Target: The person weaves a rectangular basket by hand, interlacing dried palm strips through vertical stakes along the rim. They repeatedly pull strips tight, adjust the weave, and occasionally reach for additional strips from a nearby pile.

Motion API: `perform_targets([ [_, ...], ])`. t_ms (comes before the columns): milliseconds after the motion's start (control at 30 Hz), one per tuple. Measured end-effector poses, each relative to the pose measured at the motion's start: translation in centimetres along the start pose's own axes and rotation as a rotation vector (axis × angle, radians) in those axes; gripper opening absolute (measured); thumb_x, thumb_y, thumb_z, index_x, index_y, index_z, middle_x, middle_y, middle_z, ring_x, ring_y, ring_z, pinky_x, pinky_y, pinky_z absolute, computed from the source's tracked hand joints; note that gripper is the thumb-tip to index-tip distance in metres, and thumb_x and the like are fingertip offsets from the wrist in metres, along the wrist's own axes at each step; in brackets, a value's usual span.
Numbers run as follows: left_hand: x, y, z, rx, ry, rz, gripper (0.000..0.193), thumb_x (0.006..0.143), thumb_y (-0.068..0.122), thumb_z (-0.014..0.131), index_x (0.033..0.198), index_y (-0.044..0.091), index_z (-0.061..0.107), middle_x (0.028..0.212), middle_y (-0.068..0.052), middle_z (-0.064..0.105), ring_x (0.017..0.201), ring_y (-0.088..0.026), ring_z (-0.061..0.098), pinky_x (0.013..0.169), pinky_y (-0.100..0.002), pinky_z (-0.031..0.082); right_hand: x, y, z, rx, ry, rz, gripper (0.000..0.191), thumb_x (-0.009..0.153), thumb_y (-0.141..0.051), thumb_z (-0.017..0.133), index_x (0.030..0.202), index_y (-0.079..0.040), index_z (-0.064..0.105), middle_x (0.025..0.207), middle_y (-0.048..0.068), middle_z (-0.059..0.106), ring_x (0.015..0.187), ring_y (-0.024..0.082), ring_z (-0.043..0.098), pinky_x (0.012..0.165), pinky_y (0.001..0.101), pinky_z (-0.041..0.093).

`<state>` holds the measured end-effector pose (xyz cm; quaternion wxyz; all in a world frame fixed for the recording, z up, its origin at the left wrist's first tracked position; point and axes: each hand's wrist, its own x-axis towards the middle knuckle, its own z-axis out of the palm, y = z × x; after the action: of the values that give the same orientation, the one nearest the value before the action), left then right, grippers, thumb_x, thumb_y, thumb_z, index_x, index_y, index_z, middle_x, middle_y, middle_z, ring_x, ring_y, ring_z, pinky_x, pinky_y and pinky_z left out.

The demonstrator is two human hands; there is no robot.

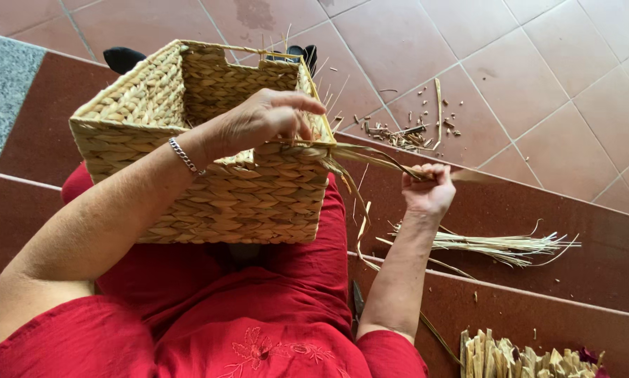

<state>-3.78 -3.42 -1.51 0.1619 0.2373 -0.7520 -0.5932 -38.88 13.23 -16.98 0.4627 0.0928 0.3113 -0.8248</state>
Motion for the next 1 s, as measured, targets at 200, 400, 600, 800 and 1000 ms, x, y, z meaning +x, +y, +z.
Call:
perform_targets([
  [200,0.5,1.0,1.1,0.132,-0.077,-0.129,0.029,0.083,0.017,0.079,0.109,0.006,0.075,0.093,-0.007,0.079,0.081,-0.012,0.072,0.076,-0.029,0.061,-4.7,-0.2,1.3,-0.611,0.043,-0.036,0.079,0.098,-0.065,0.026,0.072,-0.003,0.068,0.062,0.012,0.069,0.053,0.025,0.067,0.054,0.0381,0.061],
  [400,0.8,1.3,2.6,0.269,-0.052,-0.123,0.015,0.087,0.020,0.077,0.099,0.013,0.082,0.087,-0.004,0.079,0.078,-0.013,0.072,0.073,-0.032,0.060,-10.0,2.1,5.6,-1.701,0.061,-1.155,0.052,0.097,-0.046,0.073,0.121,-0.002,0.061,0.112,0.019,0.067,0.100,0.029,0.064,0.084,0.0447,0.058],
  [600,0.7,2.2,3.7,0.461,0.014,-0.047,0.018,0.089,0.018,0.069,0.103,0.011,0.079,0.087,-0.012,0.077,0.077,-0.022,0.074,0.075,-0.036,0.057,-12.3,4.6,9.2,-1.925,-0.083,-1.668,0.078,0.103,-0.034,0.078,0.160,-0.008,0.031,0.160,0.028,0.035,0.149,0.046,0.030,0.125,0.0602,0.015],
  [800,0.6,2.6,3.4,0.426,0.029,-0.095,0.019,0.090,0.021,0.069,0.102,0.009,0.077,0.084,-0.010,0.077,0.076,-0.019,0.074,0.073,-0.035,0.058,-9.6,6.8,10.3,-1.618,-0.905,-1.030,0.043,0.101,-0.021,0.071,0.139,-0.008,0.054,0.128,0.018,0.069,0.123,0.034,0.063,0.109,0.0493,0.041],
  [1000,0.6,1.3,2.9,0.304,-0.053,-0.016,0.021,0.088,0.025,0.074,0.103,0.010,0.078,0.082,-0.008,0.078,0.075,-0.014,0.071,0.070,-0.031,0.057,-10.5,6.3,9.3,-1.458,-0.984,-1.101,0.016,0.101,-0.011,0.072,0.116,-0.004,0.068,0.096,0.008,0.068,0.079,0.019,0.068,0.068,0.0311,0.057],
])
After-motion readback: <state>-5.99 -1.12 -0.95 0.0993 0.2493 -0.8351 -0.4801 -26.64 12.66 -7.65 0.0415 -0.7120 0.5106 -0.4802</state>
